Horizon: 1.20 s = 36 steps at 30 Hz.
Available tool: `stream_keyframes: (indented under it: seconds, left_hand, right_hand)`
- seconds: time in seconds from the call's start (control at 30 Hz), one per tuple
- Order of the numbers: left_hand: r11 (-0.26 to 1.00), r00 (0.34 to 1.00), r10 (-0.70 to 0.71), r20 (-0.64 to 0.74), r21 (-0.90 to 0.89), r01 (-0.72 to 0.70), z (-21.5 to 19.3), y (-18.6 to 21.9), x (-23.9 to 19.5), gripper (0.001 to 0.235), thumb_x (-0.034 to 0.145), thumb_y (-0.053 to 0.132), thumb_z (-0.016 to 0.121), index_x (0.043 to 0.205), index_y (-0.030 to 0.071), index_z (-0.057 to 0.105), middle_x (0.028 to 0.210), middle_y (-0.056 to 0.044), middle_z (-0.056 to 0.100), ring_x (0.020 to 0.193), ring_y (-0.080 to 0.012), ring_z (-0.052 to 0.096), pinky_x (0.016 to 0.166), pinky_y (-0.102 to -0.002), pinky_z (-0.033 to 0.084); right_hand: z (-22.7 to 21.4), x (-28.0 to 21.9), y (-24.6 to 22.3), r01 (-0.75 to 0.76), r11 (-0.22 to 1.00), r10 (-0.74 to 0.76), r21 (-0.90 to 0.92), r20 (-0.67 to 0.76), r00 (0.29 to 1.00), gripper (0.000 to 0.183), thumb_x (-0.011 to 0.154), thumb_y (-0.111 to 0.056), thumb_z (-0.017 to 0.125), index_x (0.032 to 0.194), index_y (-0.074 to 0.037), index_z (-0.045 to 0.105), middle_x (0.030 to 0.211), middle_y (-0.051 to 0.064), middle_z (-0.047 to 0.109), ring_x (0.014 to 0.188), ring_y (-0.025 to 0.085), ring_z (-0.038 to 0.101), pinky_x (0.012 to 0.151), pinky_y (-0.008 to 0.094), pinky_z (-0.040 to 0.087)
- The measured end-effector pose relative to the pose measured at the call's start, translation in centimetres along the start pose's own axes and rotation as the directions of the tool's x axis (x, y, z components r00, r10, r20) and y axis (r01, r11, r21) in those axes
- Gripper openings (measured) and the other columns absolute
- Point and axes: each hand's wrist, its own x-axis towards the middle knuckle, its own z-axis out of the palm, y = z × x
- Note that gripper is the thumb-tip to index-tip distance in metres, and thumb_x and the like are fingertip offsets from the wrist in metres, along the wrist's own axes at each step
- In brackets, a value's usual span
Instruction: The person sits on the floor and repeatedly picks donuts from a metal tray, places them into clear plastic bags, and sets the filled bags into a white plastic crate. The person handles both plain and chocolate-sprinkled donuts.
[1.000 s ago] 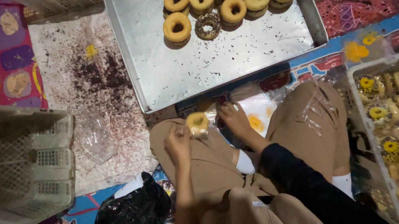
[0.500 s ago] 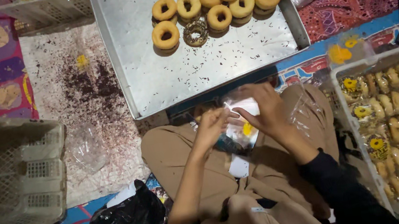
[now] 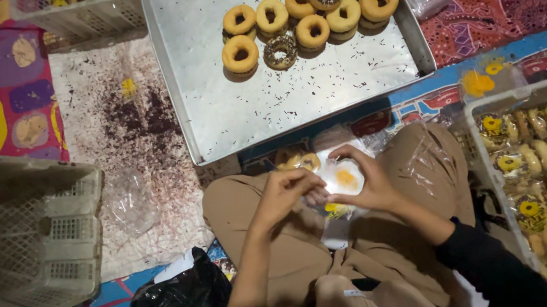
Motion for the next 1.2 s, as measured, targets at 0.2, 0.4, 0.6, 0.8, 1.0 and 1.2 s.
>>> stream_keyframes:
  seconds: [0.2, 0.4, 0.6, 0.8, 1.0, 1.2]
  left_hand:
    - [0.886, 0.857, 0.101, -0.505, 0.438, 0.153, 1.5, -1.6, 0.2, 0.046, 0.115, 0.033, 0.043, 0.112, 0.001, 0.076, 0.086, -0.012, 0.072, 0.077, -0.0172, 0.068, 0.072, -0.028, 0.051]
    - [0.99, 0.964, -0.014, -0.267, 0.133, 0.051, 1.5, -4.5, -0.5, 0.04, 0.109, 0.029, 0.05, 0.108, -0.002, 0.076, 0.081, -0.003, 0.072, 0.069, -0.0068, 0.058, 0.061, -0.026, 0.049]
    - [0.976, 0.958, -0.219, -0.186, -0.039, 0.215, 0.5, -5.0, -0.3, 0.046, 0.11, 0.035, 0.046, 0.096, -0.001, 0.071, 0.073, -0.001, 0.067, 0.064, -0.0083, 0.06, 0.058, -0.026, 0.05]
    - [0.932, 0.961, -0.147, -0.232, 0.293, 0.213, 1.4, -2.3, -0.6, 0.039, 0.11, 0.034, 0.052, 0.103, 0.004, 0.075, 0.064, -0.008, 0.065, 0.056, -0.0144, 0.065, 0.055, -0.029, 0.052]
    - [0.102, 0.858, 0.432, 0.279, 0.93, -0.354, 6.5, 3.6, 0.9, 0.036, 0.094, 0.009, 0.058, 0.126, -0.001, 0.071, 0.082, -0.01, 0.07, 0.071, -0.0251, 0.069, 0.063, -0.038, 0.053]
    - [0.416, 0.358, 0.892, -0.277, 0.814, -0.405, 6.0, 6.2, 2.5, 0.039, 0.114, 0.029, 0.047, 0.123, -0.009, 0.045, 0.124, -0.032, 0.048, 0.108, -0.0469, 0.051, 0.087, -0.039, 0.054]
  right_hand:
    - [2.2, -1.0, 0.1, -0.09, 0.801, 0.079, -0.591, -0.045, 0.996, 0.03, 0.087, -0.008, 0.076, 0.117, -0.007, 0.076, 0.096, 0.008, 0.069, 0.078, 0.022, 0.069, 0.066, 0.035, 0.056]
    - [3.5, 0.0, -0.8, 0.361, 0.494, -0.269, -0.791, 0.256, 0.928, 0.036, 0.08, -0.021, 0.074, 0.113, -0.004, 0.072, 0.11, 0.011, 0.067, 0.093, 0.026, 0.066, 0.077, 0.039, 0.053]
    - [0.6, 2.0, -0.8, 0.655, 0.434, -0.468, -0.618, 0.467, 0.75, 0.021, 0.092, -0.027, 0.07, 0.104, -0.011, 0.065, 0.122, 0.007, 0.067, 0.112, 0.02, 0.067, 0.089, 0.038, 0.052]
    - [0.5, 1.5, -1.4, 0.412, 0.703, -0.062, -0.58, 0.527, 0.847, 0.042, 0.092, -0.047, 0.074, 0.11, -0.009, 0.069, 0.108, 0.009, 0.066, 0.093, 0.026, 0.062, 0.078, 0.041, 0.048]
    - [0.5, 1.9, -1.3, 0.056, 0.807, -0.007, -0.588, 0.085, 0.996, 0.066, 0.086, -0.033, 0.071, 0.137, -0.006, 0.039, 0.119, 0.01, 0.066, 0.115, 0.028, 0.059, 0.114, 0.052, 0.034]
    - [-0.1, 3.4, 0.0, -0.221, 0.75, 0.168, -0.624, -0.144, 0.975, 0.096, 0.089, -0.02, 0.074, 0.166, -0.005, 0.018, 0.145, 0.027, 0.048, 0.153, 0.045, 0.025, 0.123, 0.054, 0.011]
